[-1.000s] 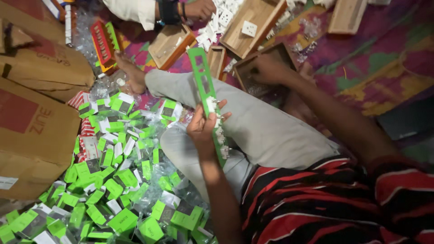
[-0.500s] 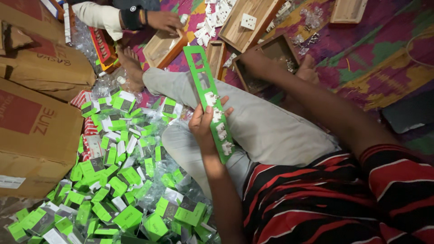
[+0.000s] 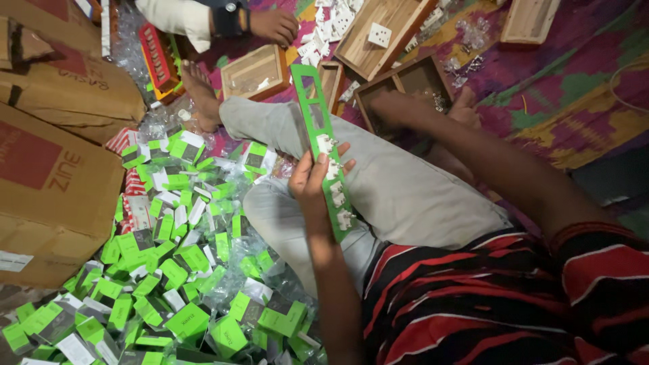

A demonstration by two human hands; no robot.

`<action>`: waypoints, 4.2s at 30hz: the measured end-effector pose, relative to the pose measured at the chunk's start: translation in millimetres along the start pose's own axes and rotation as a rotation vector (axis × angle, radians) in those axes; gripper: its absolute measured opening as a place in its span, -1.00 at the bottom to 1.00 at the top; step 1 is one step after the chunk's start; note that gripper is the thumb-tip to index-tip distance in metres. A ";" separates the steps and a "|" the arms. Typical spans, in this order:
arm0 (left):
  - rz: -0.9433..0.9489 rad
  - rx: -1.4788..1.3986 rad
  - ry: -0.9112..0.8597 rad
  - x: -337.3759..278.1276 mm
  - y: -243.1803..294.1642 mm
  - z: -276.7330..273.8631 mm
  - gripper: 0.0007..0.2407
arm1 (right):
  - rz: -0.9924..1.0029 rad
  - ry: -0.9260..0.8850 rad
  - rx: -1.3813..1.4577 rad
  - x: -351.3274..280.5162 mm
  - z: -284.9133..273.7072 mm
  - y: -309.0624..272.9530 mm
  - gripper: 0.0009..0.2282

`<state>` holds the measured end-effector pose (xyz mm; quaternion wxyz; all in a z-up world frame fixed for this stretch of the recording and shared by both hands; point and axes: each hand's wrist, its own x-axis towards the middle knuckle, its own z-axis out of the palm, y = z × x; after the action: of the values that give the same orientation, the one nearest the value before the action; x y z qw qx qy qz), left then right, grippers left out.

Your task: The person sits on the floor and assembles a green power strip by inserting white socket modules into the frame. They handle the components by hand, aligning and pressing each socket into place, and occasionally flip the strip to check the fit.

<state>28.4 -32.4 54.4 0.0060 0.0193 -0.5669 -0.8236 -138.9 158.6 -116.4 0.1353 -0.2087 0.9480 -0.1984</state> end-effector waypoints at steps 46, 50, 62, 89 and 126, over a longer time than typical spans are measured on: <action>1.035 1.039 0.049 -116.6 99.1 42.8 -0.47 | -0.273 1.056 1.032 -233.1 -179.9 -34.5 -0.96; 1.062 0.982 0.047 -109.9 96.0 41.2 -0.52 | -0.352 1.009 0.910 -222.6 -188.7 -83.4 -0.96; 0.832 0.937 0.273 2.7 12.4 62.7 -0.20 | -0.317 0.712 0.882 -190.1 -202.2 -69.5 -0.94; 0.737 1.277 0.282 54.5 -81.4 36.7 -0.32 | -0.248 0.593 1.023 -92.9 -55.9 -43.0 -0.93; 0.906 1.224 0.166 52.7 -64.7 51.1 -0.72 | 0.083 0.418 0.645 -45.7 -29.1 38.0 -0.67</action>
<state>-25.4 36.8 10.9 0.3739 -0.1531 -0.8723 -0.2756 -121.8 220.1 -99.2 0.0057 -0.0719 0.8517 -0.5191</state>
